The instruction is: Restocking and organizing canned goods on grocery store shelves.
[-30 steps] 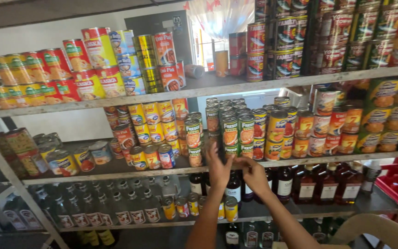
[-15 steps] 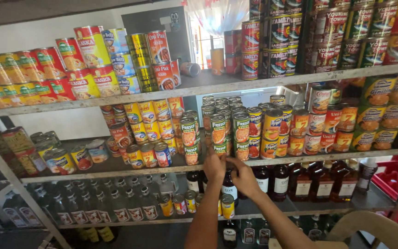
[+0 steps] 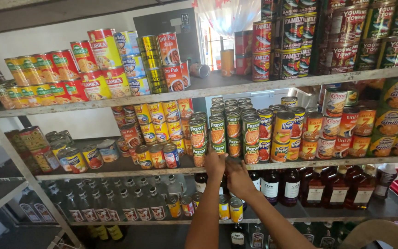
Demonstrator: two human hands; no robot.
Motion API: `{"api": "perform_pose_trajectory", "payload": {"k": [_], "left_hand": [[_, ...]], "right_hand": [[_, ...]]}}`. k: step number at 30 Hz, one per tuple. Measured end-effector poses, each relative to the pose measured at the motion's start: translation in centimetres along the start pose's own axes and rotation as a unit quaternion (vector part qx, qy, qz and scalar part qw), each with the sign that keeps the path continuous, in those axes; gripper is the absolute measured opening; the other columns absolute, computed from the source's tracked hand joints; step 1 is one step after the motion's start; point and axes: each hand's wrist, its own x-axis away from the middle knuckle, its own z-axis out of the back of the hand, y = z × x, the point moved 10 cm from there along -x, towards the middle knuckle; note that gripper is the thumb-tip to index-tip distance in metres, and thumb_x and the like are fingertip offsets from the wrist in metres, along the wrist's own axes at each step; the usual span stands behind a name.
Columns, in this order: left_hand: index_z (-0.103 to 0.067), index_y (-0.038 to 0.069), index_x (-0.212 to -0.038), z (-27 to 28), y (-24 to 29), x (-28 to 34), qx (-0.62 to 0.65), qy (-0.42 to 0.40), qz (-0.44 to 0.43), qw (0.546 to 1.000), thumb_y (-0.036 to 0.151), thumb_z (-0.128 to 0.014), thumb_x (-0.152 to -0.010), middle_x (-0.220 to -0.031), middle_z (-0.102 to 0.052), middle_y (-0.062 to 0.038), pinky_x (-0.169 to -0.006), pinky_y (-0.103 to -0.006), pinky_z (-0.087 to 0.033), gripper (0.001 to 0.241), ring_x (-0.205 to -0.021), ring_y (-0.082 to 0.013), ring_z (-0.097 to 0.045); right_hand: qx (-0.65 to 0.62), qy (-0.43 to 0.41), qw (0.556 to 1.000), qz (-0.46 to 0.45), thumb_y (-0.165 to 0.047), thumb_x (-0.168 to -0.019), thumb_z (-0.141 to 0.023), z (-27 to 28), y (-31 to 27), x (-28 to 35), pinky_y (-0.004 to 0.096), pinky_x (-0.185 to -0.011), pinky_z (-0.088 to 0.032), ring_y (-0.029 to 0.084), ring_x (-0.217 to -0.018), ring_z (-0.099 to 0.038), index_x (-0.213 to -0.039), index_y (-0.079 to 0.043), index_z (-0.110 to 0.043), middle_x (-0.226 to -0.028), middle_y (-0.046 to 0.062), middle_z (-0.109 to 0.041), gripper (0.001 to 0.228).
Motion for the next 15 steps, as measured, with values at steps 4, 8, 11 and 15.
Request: {"api": "perform_pose_trajectory", "payload": {"k": [4, 8, 11, 15], "left_hand": [[-0.04, -0.01, -0.144, -2.2, -1.5, -1.7, 0.063, 0.028, -0.024, 0.997, 0.028, -0.084, -0.078, -0.104, -0.07, -0.031, -0.083, -0.0522, -0.054, 0.088, -0.1, -0.0474, -0.068], [-0.037, -0.013, -0.142, -2.7, -1.1, -2.5, 0.1, 0.054, -0.066, 0.991, 0.026, -0.087, -0.08, -0.102, -0.068, -0.034, -0.081, -0.0528, -0.053, 0.089, -0.1, -0.0506, -0.065], [-0.035, -0.012, -0.144, -2.4, -0.1, -2.4, 0.101, 0.022, -0.03, 0.994, 0.022, -0.084, -0.084, -0.101, -0.068, -0.033, -0.081, -0.0526, -0.052, 0.084, -0.1, -0.0499, -0.065], [-0.035, -0.011, -0.145, -2.3, -0.1, -2.0, 0.111, 0.03, -0.028, 0.993, 0.012, -0.078, -0.083, -0.104, -0.068, -0.032, -0.081, -0.0511, -0.054, 0.079, -0.1, -0.0477, -0.067]], "right_hand": [[0.066, -0.057, 0.996, -0.005, -0.012, -0.079, -0.062, -1.7, 0.5, 0.0, 0.063, -0.118, -0.021, 0.04, -0.14, -0.042, -0.14, 0.001, -0.048, -0.147, 0.023, -0.049, 0.063], [0.055, -0.09, 0.994, -0.007, -0.019, -0.082, -0.065, -2.3, 0.3, -0.3, 0.062, -0.116, -0.018, 0.04, -0.14, -0.037, -0.141, -0.003, -0.047, -0.148, 0.02, -0.048, 0.064], [0.035, -0.084, 0.996, -0.02, -0.02, -0.083, -0.064, -2.7, 0.7, -0.2, 0.062, -0.117, -0.015, 0.041, -0.137, -0.037, -0.141, -0.003, -0.047, -0.147, 0.018, -0.048, 0.063], [0.018, -0.036, 0.999, -0.024, -0.019, -0.085, -0.061, -2.4, 0.7, 0.0, 0.062, -0.12, -0.013, 0.041, -0.136, -0.041, -0.139, -0.004, -0.05, -0.142, 0.019, -0.052, 0.057]]}}
